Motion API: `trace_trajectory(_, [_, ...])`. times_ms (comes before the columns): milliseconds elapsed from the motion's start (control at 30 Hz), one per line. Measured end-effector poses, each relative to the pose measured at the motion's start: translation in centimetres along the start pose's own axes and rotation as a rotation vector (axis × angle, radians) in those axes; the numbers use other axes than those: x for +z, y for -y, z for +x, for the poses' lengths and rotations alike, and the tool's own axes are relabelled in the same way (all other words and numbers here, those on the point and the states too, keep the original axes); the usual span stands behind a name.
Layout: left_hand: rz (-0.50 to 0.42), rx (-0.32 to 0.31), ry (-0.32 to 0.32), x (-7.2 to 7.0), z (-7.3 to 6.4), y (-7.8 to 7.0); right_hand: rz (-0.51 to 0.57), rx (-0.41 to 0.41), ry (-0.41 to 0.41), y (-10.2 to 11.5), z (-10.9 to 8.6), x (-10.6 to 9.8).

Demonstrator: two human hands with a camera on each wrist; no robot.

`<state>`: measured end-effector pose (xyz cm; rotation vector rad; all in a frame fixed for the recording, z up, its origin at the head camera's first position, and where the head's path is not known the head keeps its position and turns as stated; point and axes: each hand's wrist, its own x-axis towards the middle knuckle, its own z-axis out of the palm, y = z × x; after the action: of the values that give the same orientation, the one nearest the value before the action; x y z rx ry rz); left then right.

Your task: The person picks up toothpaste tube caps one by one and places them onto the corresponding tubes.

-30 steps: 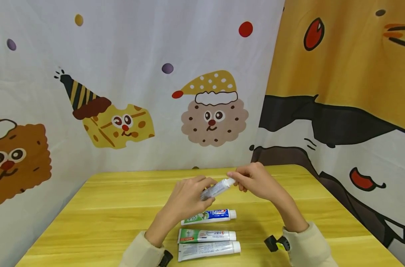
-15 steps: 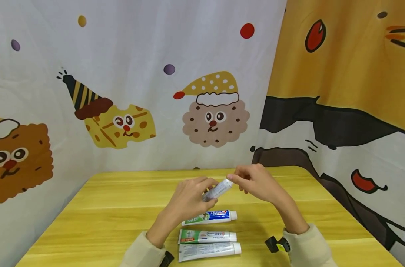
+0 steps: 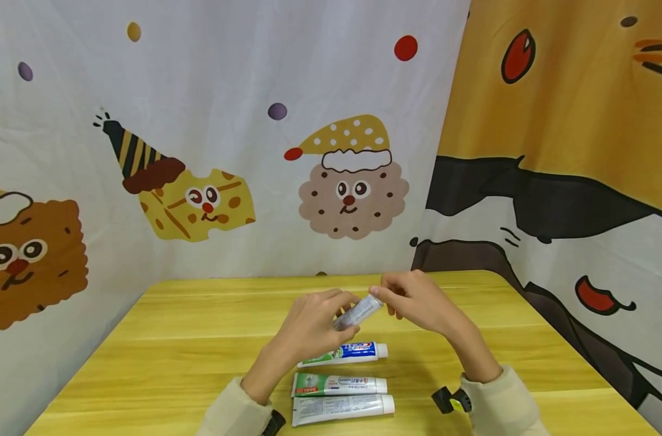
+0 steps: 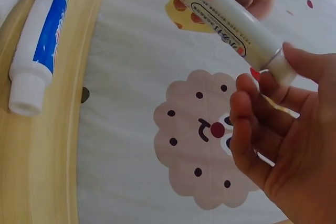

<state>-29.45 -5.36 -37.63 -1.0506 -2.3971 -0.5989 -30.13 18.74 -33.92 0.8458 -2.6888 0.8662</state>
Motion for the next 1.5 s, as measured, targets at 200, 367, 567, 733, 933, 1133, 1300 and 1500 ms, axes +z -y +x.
trace_trajectory(200, [-0.032, 0.015, 0.012, 0.3, 0.1, -0.1, -0.02, -0.018, 0.007, 0.1, 0.0, 0.2])
trace_trajectory(367, [-0.043, 0.002, 0.038, 0.5, 0.0, -0.2, -0.057, -0.014, 0.013, 0.1, 0.0, 0.2])
trace_trajectory(567, [-0.049, -0.012, 0.042, 0.4, 0.1, -0.1, -0.055, -0.017, -0.003, 0.1, 0.0, 0.1])
trace_trajectory(733, [-0.053, -0.058, 0.002, 0.1, 0.0, 0.4, 0.01, 0.007, -0.03, 0.0, 0.2, 0.2])
trace_trajectory(933, [-0.029, -0.076, -0.002, 0.5, -0.1, 2.3, 0.059, 0.034, -0.04, -0.3, 0.3, 0.5])
trace_trajectory(1133, [0.06, -0.06, 0.144, 1.3, 1.3, 4.3, 0.051, 0.029, -0.054, -0.4, 0.1, 0.2])
trace_trajectory(1300, [0.133, -0.07, 0.304, 2.9, 2.7, 5.8, 0.034, 0.018, -0.056, -0.5, 0.0, 0.0])
trace_trajectory(1500, [0.188, -0.087, 0.429, 5.4, 3.8, 6.9, 0.037, 0.016, -0.05, -0.5, 0.0, 0.1])
